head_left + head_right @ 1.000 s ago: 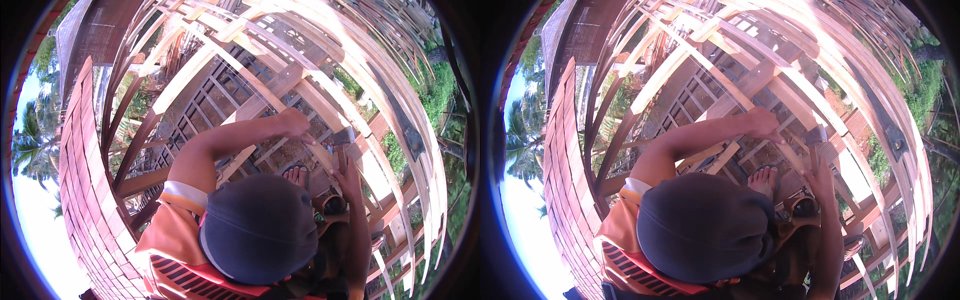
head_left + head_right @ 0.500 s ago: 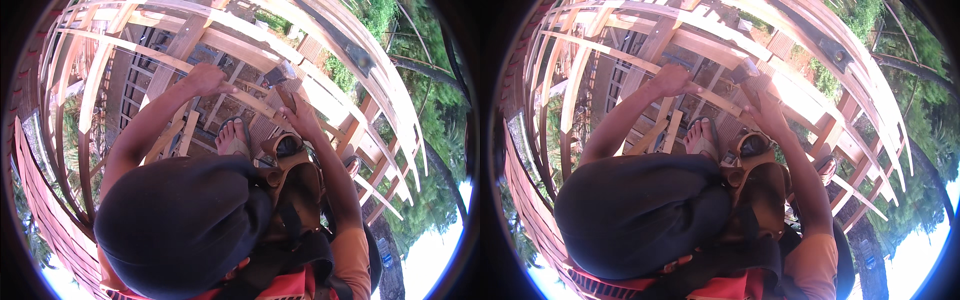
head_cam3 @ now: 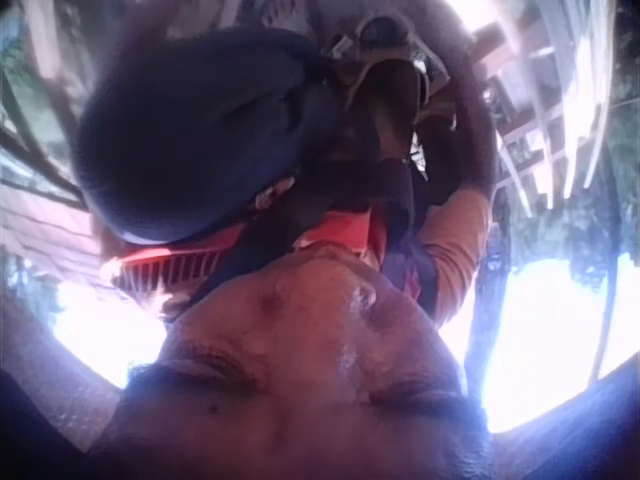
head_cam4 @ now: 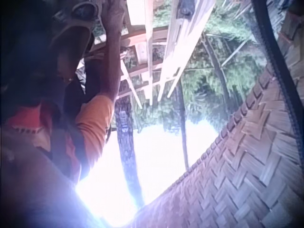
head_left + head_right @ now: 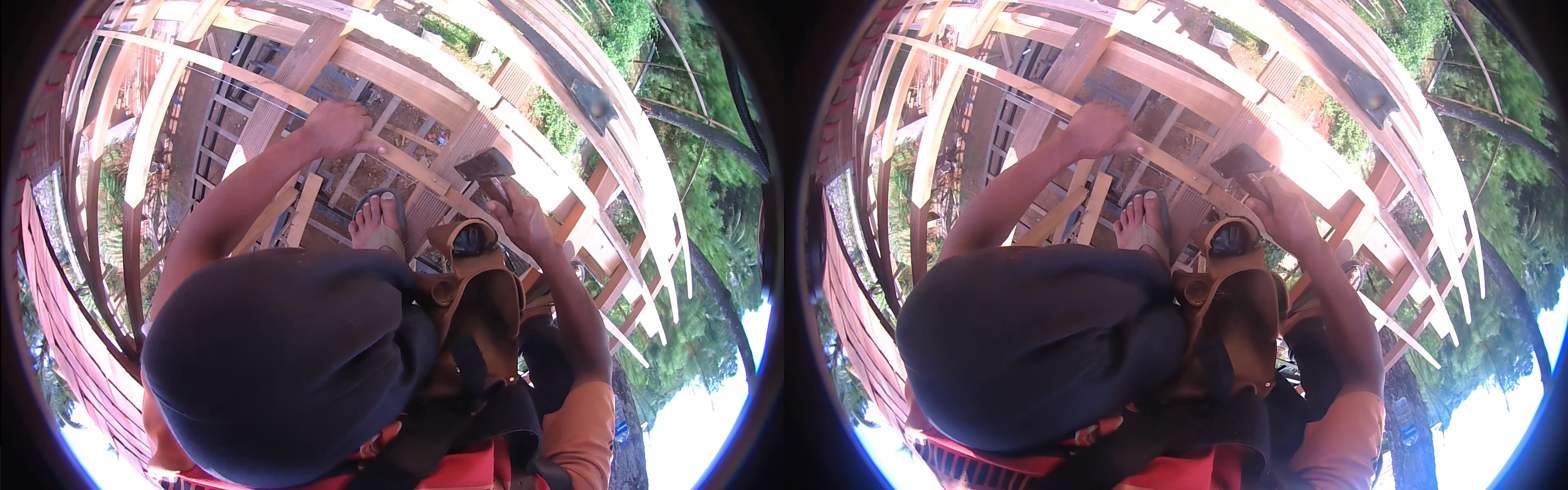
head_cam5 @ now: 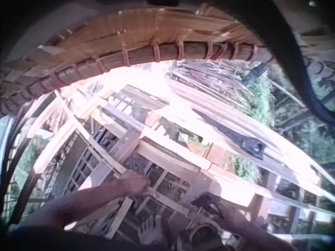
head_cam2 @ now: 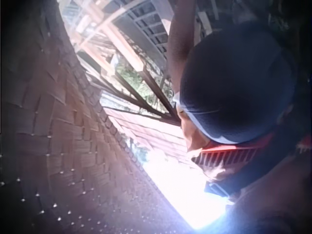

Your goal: The person installs wooden roof tiles by positioning them on the wooden frame and securing them with nails using a hammer. The person also marks a tile with a pencil and cuts it to size using a hand saw.

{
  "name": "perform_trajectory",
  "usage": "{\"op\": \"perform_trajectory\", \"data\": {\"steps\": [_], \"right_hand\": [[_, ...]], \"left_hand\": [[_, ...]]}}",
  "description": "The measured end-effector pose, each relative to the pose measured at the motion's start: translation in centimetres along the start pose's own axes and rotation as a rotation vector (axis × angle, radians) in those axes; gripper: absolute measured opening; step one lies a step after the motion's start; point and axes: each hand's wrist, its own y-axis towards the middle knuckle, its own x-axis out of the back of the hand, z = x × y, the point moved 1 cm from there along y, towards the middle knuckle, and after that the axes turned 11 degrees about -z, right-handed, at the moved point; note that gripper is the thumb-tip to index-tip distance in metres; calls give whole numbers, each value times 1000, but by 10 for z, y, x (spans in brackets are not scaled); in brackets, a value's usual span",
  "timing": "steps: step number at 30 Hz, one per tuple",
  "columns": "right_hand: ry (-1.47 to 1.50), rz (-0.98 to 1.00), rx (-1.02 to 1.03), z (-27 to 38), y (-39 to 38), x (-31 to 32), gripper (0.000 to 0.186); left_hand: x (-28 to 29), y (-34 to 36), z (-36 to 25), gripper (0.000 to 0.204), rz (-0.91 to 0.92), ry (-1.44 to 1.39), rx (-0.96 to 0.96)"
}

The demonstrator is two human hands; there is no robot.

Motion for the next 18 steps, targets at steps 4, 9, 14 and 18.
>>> {"op": "perform_trajectory", "data": {"steps": [4, 9, 14, 18], "right_hand": [[87, -86, -42, -11, -14, 5, 46], [-143, 99, 117, 0, 4, 1, 39], [116, -45, 180, 45, 13, 20, 28], [212, -286, 391, 31, 4, 19, 29]], "left_hand": [[-5, -2, 1, 78, -62, -7, -52], [-12, -2, 3, 68, -72, -6, -34], [-7, -4, 0, 67, -53, -38, -9], [-6, 1, 0, 78, -25, 4, -46]]}}
